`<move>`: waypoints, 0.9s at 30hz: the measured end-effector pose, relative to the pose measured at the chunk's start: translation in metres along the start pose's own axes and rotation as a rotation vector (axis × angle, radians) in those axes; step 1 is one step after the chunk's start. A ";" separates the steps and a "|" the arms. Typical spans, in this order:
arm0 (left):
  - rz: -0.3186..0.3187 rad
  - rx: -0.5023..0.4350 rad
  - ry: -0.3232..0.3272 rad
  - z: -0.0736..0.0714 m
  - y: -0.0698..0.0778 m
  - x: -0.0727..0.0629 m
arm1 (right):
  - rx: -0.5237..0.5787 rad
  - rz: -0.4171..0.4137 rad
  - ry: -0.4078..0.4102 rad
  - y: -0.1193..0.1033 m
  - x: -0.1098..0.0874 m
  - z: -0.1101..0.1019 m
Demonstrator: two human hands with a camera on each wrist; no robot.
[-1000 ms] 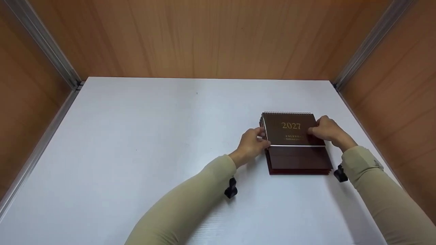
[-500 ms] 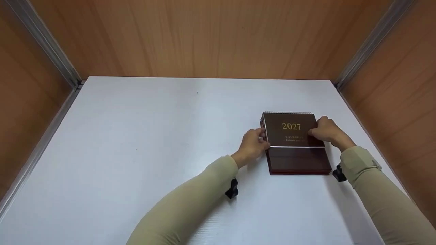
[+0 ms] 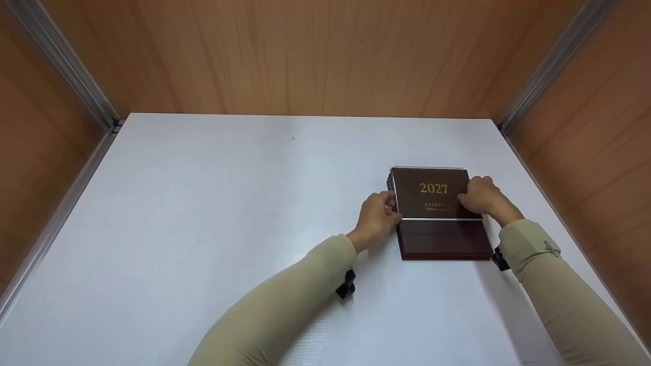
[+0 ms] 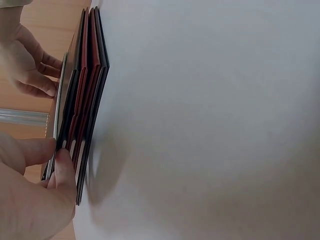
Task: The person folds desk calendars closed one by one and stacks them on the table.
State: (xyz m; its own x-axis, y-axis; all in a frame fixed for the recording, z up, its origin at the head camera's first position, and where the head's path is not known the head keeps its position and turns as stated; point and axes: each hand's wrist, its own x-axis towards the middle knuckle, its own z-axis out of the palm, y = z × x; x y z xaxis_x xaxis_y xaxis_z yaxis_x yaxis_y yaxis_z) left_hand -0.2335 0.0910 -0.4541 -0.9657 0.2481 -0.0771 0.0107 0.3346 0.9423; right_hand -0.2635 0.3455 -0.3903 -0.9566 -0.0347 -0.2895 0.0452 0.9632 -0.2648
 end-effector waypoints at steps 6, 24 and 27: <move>0.019 0.019 0.009 -0.001 0.002 -0.001 | 0.001 0.009 0.023 -0.001 0.001 0.002; 0.095 0.227 -0.035 -0.072 -0.002 -0.015 | 0.010 -0.030 0.238 -0.004 -0.016 0.019; 0.151 0.335 0.009 -0.095 -0.002 -0.020 | 0.025 -0.070 0.276 -0.010 -0.023 0.018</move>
